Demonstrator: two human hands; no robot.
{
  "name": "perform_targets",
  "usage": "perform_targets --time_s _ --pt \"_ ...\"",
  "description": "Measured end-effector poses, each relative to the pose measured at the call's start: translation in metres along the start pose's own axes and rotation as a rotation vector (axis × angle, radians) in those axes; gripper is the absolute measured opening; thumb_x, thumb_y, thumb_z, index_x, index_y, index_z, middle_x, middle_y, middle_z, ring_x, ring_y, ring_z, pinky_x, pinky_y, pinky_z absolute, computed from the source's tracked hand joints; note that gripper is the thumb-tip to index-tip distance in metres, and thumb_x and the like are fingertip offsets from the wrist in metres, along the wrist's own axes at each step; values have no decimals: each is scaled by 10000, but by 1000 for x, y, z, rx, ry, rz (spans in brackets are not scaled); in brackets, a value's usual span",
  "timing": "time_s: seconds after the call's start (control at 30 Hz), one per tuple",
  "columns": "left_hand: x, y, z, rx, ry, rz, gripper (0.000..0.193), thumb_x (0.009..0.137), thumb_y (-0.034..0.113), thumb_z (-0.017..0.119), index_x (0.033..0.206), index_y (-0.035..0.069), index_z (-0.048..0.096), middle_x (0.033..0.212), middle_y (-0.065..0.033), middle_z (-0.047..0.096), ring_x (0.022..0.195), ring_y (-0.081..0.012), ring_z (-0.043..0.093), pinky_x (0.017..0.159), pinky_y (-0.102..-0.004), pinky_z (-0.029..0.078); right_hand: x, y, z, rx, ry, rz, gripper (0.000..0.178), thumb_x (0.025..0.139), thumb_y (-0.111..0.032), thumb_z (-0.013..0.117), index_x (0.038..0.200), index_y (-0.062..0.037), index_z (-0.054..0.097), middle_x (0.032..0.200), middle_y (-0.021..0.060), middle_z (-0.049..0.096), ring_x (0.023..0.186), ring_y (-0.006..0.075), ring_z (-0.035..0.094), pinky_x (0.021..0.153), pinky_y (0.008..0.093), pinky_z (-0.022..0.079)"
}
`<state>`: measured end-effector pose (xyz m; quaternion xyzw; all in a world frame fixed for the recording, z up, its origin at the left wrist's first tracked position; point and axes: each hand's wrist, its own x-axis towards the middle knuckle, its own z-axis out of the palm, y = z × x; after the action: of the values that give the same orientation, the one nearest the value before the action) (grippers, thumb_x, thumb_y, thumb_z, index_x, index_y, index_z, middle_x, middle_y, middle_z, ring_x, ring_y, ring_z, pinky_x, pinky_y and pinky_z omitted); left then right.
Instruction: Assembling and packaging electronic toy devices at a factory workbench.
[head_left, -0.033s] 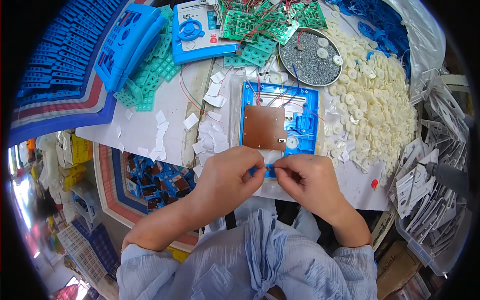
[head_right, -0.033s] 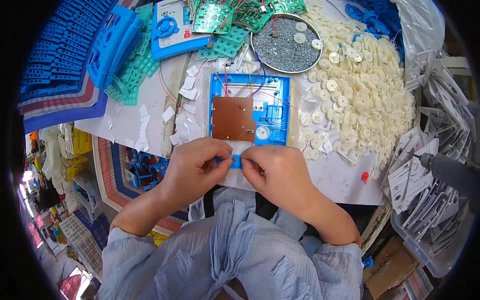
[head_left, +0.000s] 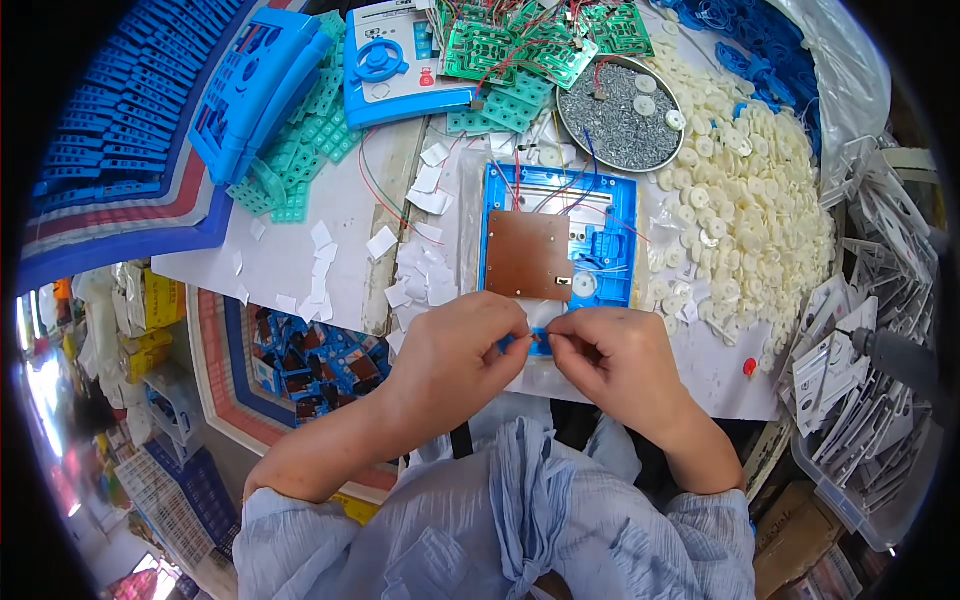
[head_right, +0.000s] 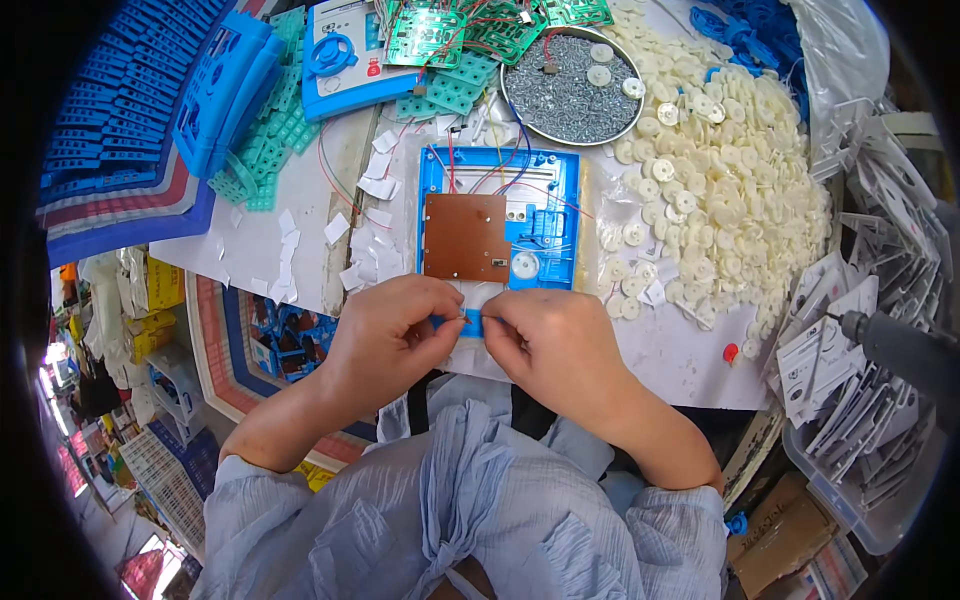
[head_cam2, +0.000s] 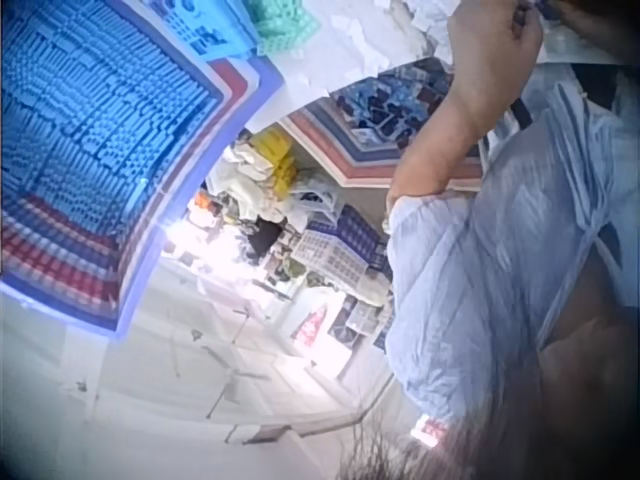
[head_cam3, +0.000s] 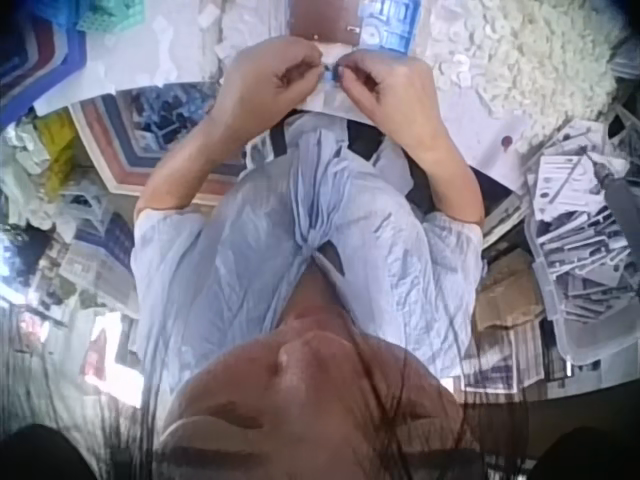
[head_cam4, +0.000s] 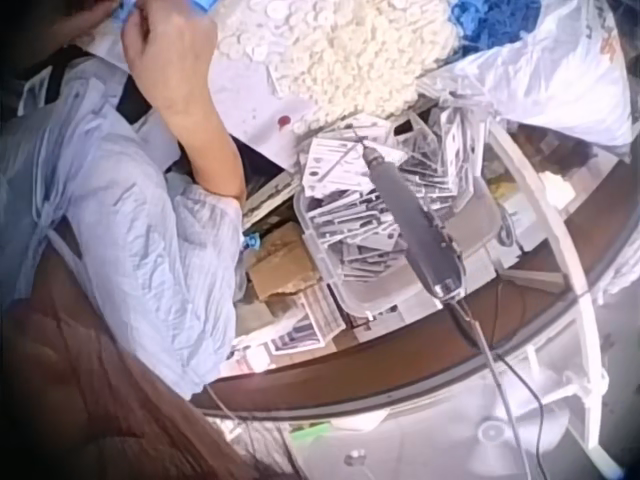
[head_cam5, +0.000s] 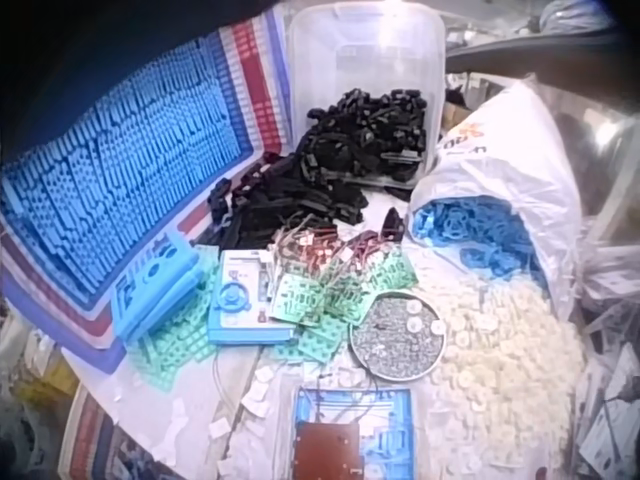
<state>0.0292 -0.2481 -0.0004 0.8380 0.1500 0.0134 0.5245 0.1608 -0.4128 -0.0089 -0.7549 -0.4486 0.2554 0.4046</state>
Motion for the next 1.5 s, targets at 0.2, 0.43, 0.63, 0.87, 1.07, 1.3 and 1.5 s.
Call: perform_targets --time_s 0.2,0.43,0.63,0.87,1.07,1.3,1.5 --pt "-1 0 1 194 88 219 133 811 39 718 931 42 663 941 -98 649 755 -281 674 632 -351 554 9 -2 -2 -129 -108 -126 325 792 -95 663 1111 -42 626 666 116 635 605 294 651 533 418 493" --pt "-2 -7 1 329 99 410 142 782 36 719 903 47 646 916 -69 628 747 -238 672 606 -330 546 11 -5 -5 -76 -128 -76 276 782 -88 712 1046 -82 634 636 45 628 541 229 625 506 357 477" --pt "-1 -11 1 345 89 463 155 763 25 707 883 47 612 901 -65 606 732 -229 661 588 -329 539 15 -1 -2 -100 -116 -123 186 814 -129 686 952 -81 570 642 96 620 592 303 644 519 418 481" --pt "1 -27 4 330 150 581 184 738 36 688 912 49 630 923 -61 613 741 -234 655 587 -335 534 15 1 7 -180 1 -212 161 790 -100 691 886 -78 564 709 74 614 663 283 642 530 414 482" --pt "14 -27 -19 492 58 700 252 677 61 738 918 72 663 963 -47 662 809 -224 637 709 -365 493 14 5 18 -371 81 -296 173 757 -110 703 852 -83 560 706 50 557 659 248 608 518 375 472" --pt "25 -35 -28 618 -84 823 240 656 113 703 892 77 675 977 -18 646 848 -187 593 753 -359 457 18 7 22 -369 101 -305 138 772 -97 694 851 -78 583 693 50 563 650 228 607 521 364 473" --pt "30 -25 -32 684 -206 835 207 657 125 696 858 76 681 943 -8 637 900 -186 578 833 -365 466 10 -6 11 -458 -4 -245 192 776 -118 710 953 -55 669 718 41 594 658 211 613 534 354 485"
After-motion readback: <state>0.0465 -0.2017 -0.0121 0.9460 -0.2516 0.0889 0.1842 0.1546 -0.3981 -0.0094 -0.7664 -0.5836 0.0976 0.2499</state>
